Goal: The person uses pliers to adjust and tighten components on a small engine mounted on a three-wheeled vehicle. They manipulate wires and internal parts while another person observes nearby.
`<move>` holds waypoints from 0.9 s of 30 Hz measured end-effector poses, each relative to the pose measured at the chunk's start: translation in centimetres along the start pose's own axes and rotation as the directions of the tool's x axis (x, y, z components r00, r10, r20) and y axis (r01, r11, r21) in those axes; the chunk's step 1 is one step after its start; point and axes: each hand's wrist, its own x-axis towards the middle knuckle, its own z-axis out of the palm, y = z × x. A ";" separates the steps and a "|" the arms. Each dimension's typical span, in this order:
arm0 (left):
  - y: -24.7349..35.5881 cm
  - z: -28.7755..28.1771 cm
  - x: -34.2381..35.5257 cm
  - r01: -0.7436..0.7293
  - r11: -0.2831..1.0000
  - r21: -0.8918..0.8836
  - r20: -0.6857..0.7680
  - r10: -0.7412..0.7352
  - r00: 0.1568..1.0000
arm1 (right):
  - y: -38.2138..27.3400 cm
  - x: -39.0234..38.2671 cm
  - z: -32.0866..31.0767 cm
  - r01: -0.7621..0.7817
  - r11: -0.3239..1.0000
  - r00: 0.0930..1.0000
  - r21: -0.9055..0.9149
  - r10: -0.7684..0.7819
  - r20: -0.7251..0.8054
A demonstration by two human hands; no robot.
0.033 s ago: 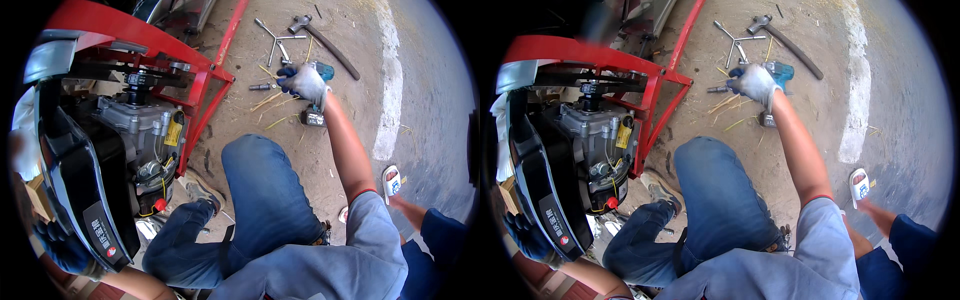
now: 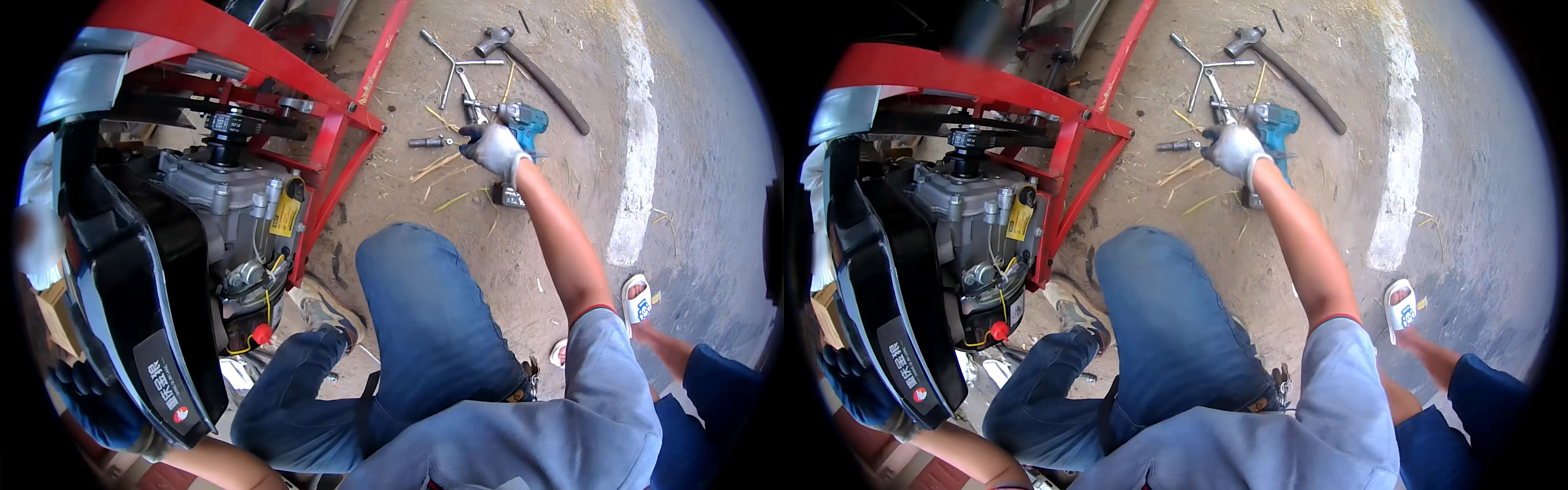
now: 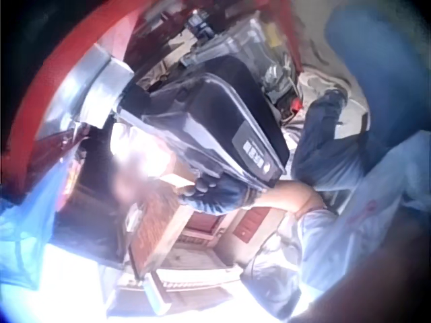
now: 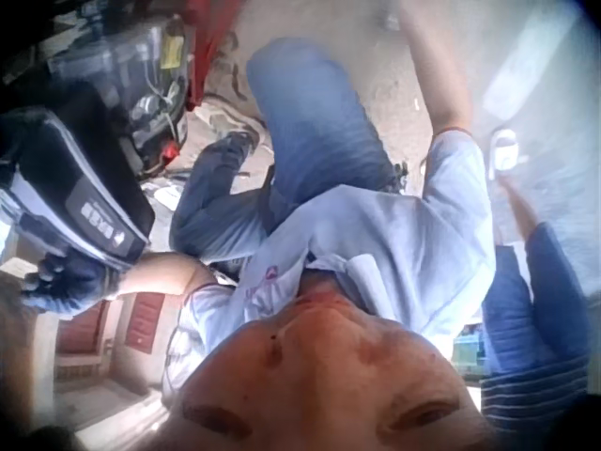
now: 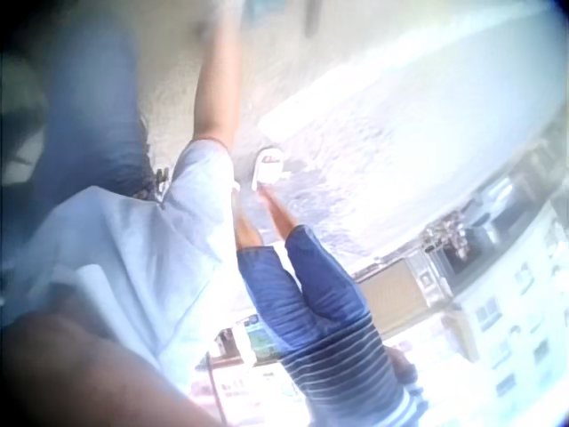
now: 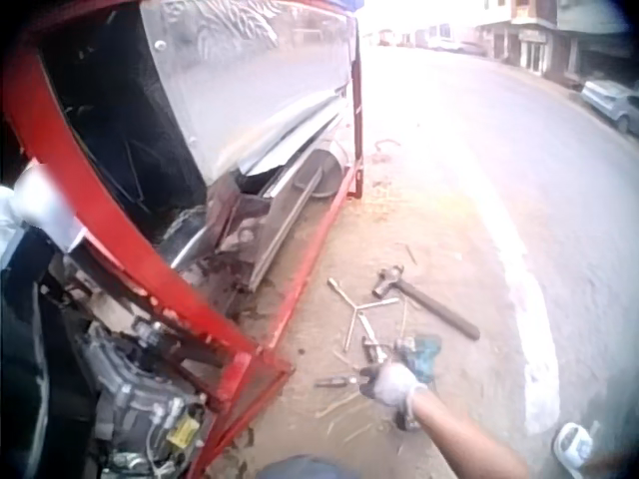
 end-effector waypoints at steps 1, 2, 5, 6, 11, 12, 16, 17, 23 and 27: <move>-0.2 -0.2 0.0 0.030 0.999 -0.033 0.002 -0.030 1.000 | 1.6 1.0 2.5 0.015 0.973 0.998 -0.232 -0.028 -0.053; -0.2 -0.3 -0.3 0.116 0.982 -0.145 -0.024 -0.121 0.992 | 3.1 2.1 4.2 0.010 0.969 1.000 -0.247 -0.016 -0.023; -0.6 -0.9 -0.4 0.115 0.989 -0.090 -0.013 -0.117 0.993 | 5.5 4.8 8.3 -0.037 0.916 0.994 -0.400 0.075 0.080; -0.9 -1.2 -0.2 0.086 0.996 -0.022 0.017 -0.086 0.996 | 5.9 5.4 9.0 -0.044 0.906 0.991 -0.421 0.092 0.096; -1.3 -2.2 0.5 -0.060 0.988 0.140 0.078 0.049 0.996 | 6.1 6.8 9.9 -0.146 0.894 0.981 -0.424 0.187 0.055; -0.9 -2.1 0.5 -0.064 0.977 0.201 0.071 0.051 0.996 | 5.9 6.8 9.8 -0.201 0.877 0.973 -0.436 0.230 0.012; 0.7 -0.6 0.6 0.246 0.891 -0.380 -0.066 -0.291 0.954 | 4.6 6.2 8.8 -0.162 0.883 0.978 -0.440 0.203 0.047; 1.2 -0.1 0.6 0.332 0.698 -0.635 -0.030 -0.452 0.892 | 4.3 5.9 8.4 -0.222 0.891 0.967 -0.396 0.252 0.024; 2.9 2.0 1.7 0.179 0.060 -0.982 0.093 -0.669 0.737 | 3.5 2.2 5.0 -0.247 0.969 0.930 -0.007 0.235 -0.281; 2.7 1.8 1.8 0.207 0.049 -0.977 0.129 -0.641 0.757 | 2.4 -0.3 3.2 -0.101 0.888 0.878 0.449 0.292 -0.379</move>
